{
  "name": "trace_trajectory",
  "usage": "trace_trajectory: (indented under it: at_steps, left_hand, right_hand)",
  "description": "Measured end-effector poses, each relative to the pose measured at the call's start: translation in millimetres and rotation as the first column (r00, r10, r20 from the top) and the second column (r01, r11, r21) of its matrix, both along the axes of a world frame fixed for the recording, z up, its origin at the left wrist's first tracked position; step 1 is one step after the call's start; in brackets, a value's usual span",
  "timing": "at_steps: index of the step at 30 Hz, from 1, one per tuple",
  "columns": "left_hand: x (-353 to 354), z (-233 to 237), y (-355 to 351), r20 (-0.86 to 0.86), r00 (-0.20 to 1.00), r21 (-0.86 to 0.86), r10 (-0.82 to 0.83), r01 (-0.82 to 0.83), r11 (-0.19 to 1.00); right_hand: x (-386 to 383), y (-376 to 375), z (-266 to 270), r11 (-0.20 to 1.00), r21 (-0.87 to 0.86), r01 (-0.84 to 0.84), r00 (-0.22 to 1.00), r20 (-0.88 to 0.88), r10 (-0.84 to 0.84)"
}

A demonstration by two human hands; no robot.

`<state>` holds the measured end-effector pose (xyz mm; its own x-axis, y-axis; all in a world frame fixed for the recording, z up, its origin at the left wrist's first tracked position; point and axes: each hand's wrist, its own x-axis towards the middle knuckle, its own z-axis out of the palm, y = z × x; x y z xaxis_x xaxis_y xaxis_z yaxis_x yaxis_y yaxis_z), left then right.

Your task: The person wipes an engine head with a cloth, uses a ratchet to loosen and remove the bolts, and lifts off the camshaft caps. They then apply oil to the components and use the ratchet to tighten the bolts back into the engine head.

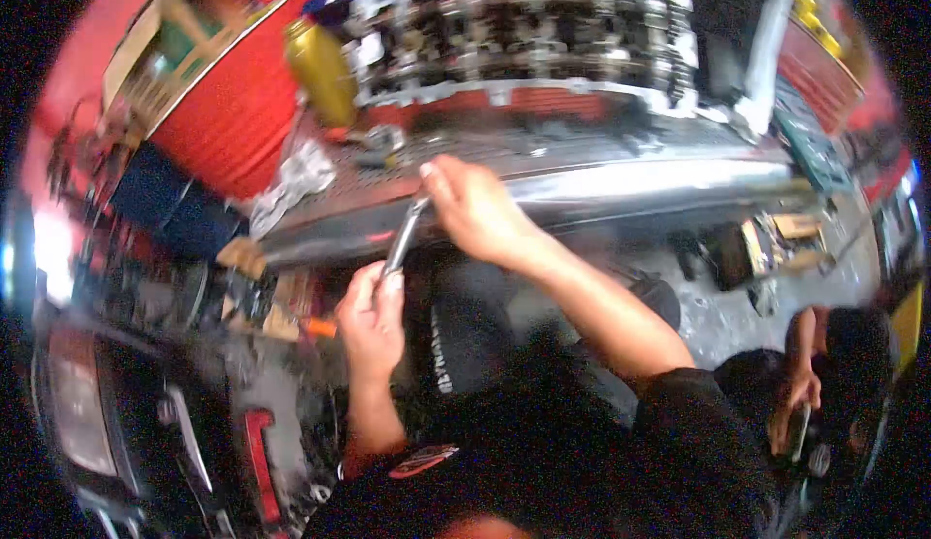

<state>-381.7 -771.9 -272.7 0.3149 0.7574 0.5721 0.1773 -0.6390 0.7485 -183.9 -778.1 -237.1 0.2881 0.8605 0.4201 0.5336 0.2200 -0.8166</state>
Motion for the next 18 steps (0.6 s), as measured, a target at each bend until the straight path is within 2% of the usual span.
trace_trajectory:
  at_steps: [1, 2, 4, 5, 8, 9, 11, 13, 14, 15, 16, 18]
  left_hand:
    - [0, 0, -3, 0.042, 0.994, -0.249, -0.103, 0.111, 0.962]
    - [0, 6, -3, 0.243, 0.935, -0.43, -0.256, 0.341, 0.836]
    - [4, 11, -7, 0.328, 0.881, -0.478, -0.341, 0.466, 0.745]
    - [7, 10, -7, 0.282, 0.887, -0.456, -0.366, 0.459, 0.762]
    - [19, 5, -7, 0.16, 0.888, -0.379, -0.43, 0.458, 0.804]
    - [24, 2, -7, 0.139, 0.876, -0.349, -0.461, 0.479, 0.805]
    - [36, 5, -13, 0.103, 0.884, -0.303, -0.456, 0.465, 0.832]
    - [52, 2, -21, 0.163, 0.88, -0.366, -0.446, 0.474, 0.801]
    - [59, 1, -26, 0.192, 0.879, -0.398, -0.436, 0.476, 0.784]
    - [66, 3, -29, 0.22, 0.883, -0.433, -0.414, 0.469, 0.769]
    - [74, 1, -26, 0.146, 0.906, -0.346, -0.398, 0.424, 0.837]
    - [90, 23, -21, 0.054, 0.924, -0.174, -0.379, 0.382, 0.908]
  right_hand:
    - [7, -8, -2, 0.999, 0.037, -0.001, 0.998, 0.064, -0.001]
    - [11, -18, 1, 0.997, 0.071, -0.007, 0.992, 0.129, -0.002]
    - [21, -36, 6, 0.992, 0.114, -0.052, 0.973, 0.228, 0.025]
    - [28, -39, 2, 0.983, 0.165, -0.079, 0.965, 0.26, 0.034]
    - [43, -56, 5, 0.985, 0.14, -0.102, 0.94, 0.337, 0.049]
    - [40, -56, -2, 0.977, 0.176, -0.124, 0.967, 0.24, 0.08]
    - [47, -67, -2, 0.989, 0.135, -0.062, 0.976, 0.216, 0.031]
    - [57, -75, -4, 0.994, 0.107, -0.007, 0.972, 0.236, -0.018]
    - [62, -83, 5, 1.0, 0.015, 0.011, 0.967, 0.253, -0.014]
    - [69, -87, 8, 0.998, 0.049, 0.027, 0.964, 0.264, -0.039]
    - [75, -92, 8, 0.995, 0.085, 0.045, 0.96, 0.273, -0.066]
    - [87, -104, 6, 0.952, 0.23, 0.204, 0.94, 0.226, -0.256]
